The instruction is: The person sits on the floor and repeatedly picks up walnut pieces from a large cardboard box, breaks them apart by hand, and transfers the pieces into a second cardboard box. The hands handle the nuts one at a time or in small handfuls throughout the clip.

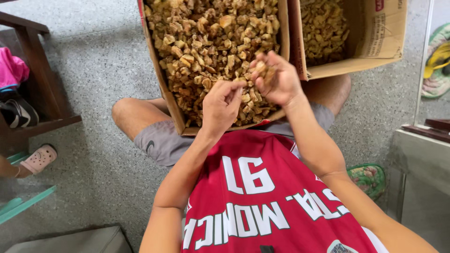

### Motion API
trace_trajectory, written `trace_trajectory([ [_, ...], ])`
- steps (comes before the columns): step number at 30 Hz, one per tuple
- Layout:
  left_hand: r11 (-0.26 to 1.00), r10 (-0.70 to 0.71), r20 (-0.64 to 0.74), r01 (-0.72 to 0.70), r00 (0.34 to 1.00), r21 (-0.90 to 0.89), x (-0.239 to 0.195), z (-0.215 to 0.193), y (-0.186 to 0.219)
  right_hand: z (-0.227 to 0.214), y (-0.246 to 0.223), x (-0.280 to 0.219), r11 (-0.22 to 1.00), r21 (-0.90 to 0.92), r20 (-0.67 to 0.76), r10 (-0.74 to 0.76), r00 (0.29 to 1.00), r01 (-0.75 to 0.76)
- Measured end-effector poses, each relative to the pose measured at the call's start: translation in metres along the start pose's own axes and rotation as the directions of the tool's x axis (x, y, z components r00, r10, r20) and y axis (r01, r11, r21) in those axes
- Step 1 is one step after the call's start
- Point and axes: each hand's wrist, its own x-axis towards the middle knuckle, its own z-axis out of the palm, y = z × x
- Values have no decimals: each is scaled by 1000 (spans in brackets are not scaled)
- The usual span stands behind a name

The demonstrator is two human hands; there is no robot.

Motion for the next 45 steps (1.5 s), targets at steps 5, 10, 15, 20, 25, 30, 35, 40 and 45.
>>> trace_trajectory([
  [5,718,36,310,-241,950,653,-18,27,-38,-16,-80,-39,908,-87,-38,-414,910,410],
  [10,686,226,200,-302,953,662,-27,40,-53,-25,-127,-57,272,-923,-32,-758,651,271],
  [15,973,-55,132,23,990,228,-25,13,-40,2,-60,-65,77,-989,46,-650,759,126],
  [20,885,-329,199,375,923,-277,-22,-3,-32,20,38,-57,282,-954,59,-148,987,99],
  [25,660,-394,287,486,873,-573,-15,-16,-45,30,64,-49,234,-946,140,-330,934,224],
  [30,596,-511,272,564,816,-571,-13,-12,-46,28,73,-44,148,-931,268,-347,899,334],
  [35,987,-24,-26,20,999,-159,-26,-5,-16,17,76,-24,985,-167,-153,-61,986,35],
  [40,979,-136,-33,130,990,-157,-17,-19,-13,19,11,-39,983,-20,-160,-186,969,185],
  [45,937,-188,135,136,973,320,-23,-45,-46,21,-81,-63,350,-814,-67,-849,524,463],
])
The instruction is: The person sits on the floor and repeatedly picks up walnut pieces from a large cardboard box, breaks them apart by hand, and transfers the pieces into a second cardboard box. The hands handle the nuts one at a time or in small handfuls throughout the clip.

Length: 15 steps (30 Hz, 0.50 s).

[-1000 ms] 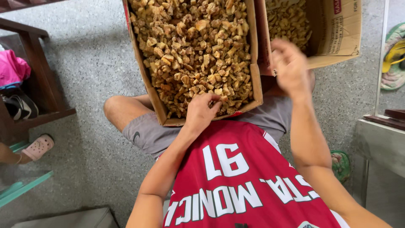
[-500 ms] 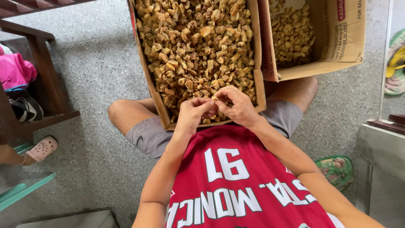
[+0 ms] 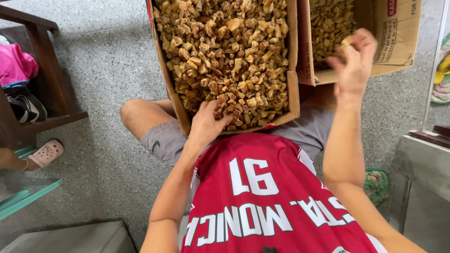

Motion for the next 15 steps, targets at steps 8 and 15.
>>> trace_trajectory([
  [8,996,-8,-104,-1,994,-85,0,39,-26,49,25,-78,593,-693,668,313,675,411],
  [15,821,-132,-100,52,986,-569,9,40,-56,103,86,-113,477,-605,745,56,665,638],
])
